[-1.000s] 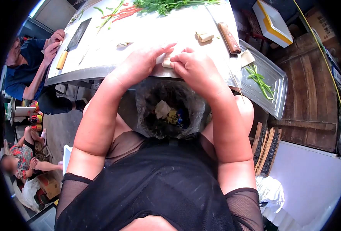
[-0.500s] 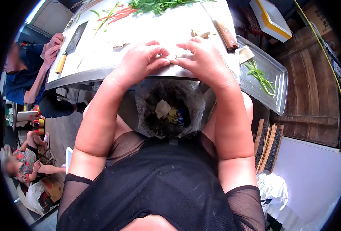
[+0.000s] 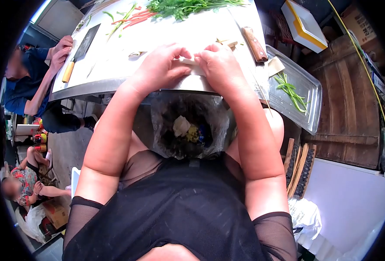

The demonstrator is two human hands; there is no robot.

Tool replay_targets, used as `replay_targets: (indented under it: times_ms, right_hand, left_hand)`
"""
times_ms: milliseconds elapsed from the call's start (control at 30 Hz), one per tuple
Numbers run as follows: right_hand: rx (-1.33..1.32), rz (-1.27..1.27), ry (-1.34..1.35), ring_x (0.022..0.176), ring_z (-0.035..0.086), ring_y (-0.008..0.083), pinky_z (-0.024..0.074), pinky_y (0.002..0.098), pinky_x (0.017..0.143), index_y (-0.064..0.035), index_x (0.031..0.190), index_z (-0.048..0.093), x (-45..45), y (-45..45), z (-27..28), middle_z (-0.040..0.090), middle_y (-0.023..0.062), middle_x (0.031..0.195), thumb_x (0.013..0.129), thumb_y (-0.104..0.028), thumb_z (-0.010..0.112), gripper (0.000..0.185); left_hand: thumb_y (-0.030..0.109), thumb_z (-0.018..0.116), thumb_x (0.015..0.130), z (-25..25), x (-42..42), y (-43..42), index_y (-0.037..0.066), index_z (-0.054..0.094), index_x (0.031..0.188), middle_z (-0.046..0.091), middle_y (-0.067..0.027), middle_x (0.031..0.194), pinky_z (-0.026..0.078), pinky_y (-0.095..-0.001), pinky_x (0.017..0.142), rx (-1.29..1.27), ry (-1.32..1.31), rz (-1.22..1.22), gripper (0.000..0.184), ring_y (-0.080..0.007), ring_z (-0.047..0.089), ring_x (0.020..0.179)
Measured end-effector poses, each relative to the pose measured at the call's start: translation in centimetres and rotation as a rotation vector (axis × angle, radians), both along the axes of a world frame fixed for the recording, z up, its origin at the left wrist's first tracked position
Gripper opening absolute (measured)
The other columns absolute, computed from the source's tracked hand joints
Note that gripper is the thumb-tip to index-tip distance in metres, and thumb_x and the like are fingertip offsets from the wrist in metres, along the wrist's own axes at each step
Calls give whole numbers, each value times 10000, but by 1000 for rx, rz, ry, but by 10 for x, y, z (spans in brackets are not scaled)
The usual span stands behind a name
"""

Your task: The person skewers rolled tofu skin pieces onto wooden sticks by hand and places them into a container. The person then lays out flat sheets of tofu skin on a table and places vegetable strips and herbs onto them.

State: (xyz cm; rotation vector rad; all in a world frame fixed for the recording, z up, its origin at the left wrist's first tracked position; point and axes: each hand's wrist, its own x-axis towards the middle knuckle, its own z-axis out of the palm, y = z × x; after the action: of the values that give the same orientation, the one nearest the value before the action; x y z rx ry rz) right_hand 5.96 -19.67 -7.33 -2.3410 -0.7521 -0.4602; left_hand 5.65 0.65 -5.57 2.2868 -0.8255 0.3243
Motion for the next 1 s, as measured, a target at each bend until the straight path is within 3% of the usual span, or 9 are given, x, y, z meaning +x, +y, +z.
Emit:
replay_targets:
  times_ms: [200,433,533,567,667,733,800,900,1000]
  right_hand:
    - [117,-37,-235,892,614,306,491,402,829,-64,911,707,-2,4,2,657,99,929,811,-92,661,113]
    - [-351,-18,-346,878,627,278,491,377,858,-79,906,691,12,21,18,646,92,888,807,-96,631,117]
    - [-447,-73,-289,867,633,301,497,378,843,-68,981,692,30,25,13,657,110,885,799,-93,636,191]
    - [-451,-68,-301,867,633,301,497,378,843,-68,981,692,36,26,9,657,110,885,799,-93,636,191]
    - [-270,-61,-120,829,636,232,502,334,795,-48,1112,668,37,31,14,684,90,911,857,-127,645,268]
    - [474,-26,577,795,602,124,491,275,727,-23,1232,610,15,41,30,695,60,966,918,-189,646,356]
    - [838,207,742,772,563,74,471,233,675,3,1260,580,8,43,15,680,32,984,929,-212,664,403]
    - [1099,279,856,807,569,79,480,216,684,4,1258,589,-10,49,10,673,48,1023,925,-205,670,401]
    - [933,91,820,814,581,89,493,237,699,2,1269,595,-28,41,21,671,45,1046,911,-212,690,428]
  left_hand:
    - [148,639,868,-12,12,-4,58,652,1008,622,-125,934,494,-395,808,105,-102,99,167,-320,599,925]
    - [178,538,938,-23,21,-2,26,618,1166,633,-188,1036,483,-408,889,35,-44,263,286,-341,601,985]
    - [146,547,942,-20,19,6,-16,566,1239,642,-186,1052,513,-367,846,-114,-19,349,339,-282,638,941]
    - [153,566,947,-21,18,9,-36,556,1241,646,-148,1018,521,-324,797,-255,160,316,350,-221,638,891]
    - [175,607,951,-23,8,13,-57,551,1246,639,-75,951,519,-242,720,-513,491,247,379,-115,615,819]
    - [252,668,933,-17,-6,9,-32,598,1220,629,-9,888,501,-191,705,-702,702,212,410,-57,580,793]
    - [258,699,908,-8,-16,8,-15,647,1165,659,-24,929,512,-205,732,-857,833,128,378,-72,604,821]
    - [240,719,890,-4,-26,8,0,675,1125,686,-49,989,522,-224,765,-992,774,60,338,-88,627,862]
    - [203,728,879,-6,-26,11,15,678,1133,696,-59,1023,530,-243,791,-976,803,57,320,-100,640,895]
